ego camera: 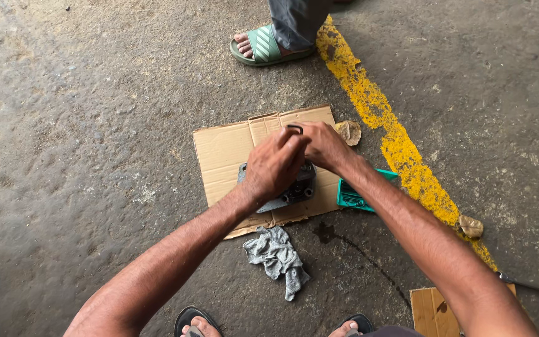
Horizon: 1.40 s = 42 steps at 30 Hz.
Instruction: The person is working on a cylindrical engine part placed on a cardboard sheet. They use a small tool to adjust or tighten components inside the engine part, occasionally picking up and placing down small metal pieces.
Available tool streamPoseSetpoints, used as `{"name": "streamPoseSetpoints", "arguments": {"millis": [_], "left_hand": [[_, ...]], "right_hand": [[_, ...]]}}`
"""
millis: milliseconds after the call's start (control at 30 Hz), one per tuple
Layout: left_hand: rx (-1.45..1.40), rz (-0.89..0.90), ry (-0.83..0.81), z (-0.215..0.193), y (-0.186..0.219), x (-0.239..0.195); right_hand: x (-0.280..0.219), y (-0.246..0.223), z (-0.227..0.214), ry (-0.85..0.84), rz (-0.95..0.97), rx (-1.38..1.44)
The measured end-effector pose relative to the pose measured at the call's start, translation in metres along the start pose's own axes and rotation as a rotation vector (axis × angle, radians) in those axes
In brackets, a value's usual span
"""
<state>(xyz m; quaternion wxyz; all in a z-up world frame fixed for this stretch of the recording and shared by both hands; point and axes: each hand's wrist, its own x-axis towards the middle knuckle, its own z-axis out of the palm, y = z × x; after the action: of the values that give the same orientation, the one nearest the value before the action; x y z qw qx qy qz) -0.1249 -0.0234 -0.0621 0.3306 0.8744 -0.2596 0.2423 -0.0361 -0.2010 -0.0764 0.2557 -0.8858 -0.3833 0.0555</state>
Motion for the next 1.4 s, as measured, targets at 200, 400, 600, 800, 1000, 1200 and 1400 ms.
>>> {"name": "streamPoseSetpoints", "arguments": {"millis": [200, 400, 600, 800, 1000, 1200, 1400], "left_hand": [[0.027, 0.055, -0.044, -0.004, 0.020, -0.022], [-0.058, 0.009, -0.083, 0.002, 0.022, -0.022], [-0.239, -0.225, 0.022, 0.003, 0.019, -0.023], [-0.376, -0.407, 0.098, -0.003, 0.020, -0.011], [-0.494, -0.685, 0.076, -0.007, 0.017, 0.000], [-0.818, -0.959, 0.054, 0.000, -0.014, 0.014], [-0.737, -0.900, -0.285, 0.009, -0.052, 0.020]], "right_hand": [[-0.033, -0.030, -0.002, 0.130, -0.119, 0.018], [-0.056, -0.041, -0.002, 0.200, 0.049, 0.000], [-0.055, -0.040, -0.004, 0.267, -0.096, 0.005], [-0.055, -0.048, -0.009, 0.180, 0.025, -0.011], [-0.058, -0.053, -0.011, 0.185, 0.062, 0.015], [-0.059, -0.049, -0.008, 0.144, 0.130, 0.080], [-0.055, -0.038, -0.004, 0.128, 0.333, 0.182]]}}
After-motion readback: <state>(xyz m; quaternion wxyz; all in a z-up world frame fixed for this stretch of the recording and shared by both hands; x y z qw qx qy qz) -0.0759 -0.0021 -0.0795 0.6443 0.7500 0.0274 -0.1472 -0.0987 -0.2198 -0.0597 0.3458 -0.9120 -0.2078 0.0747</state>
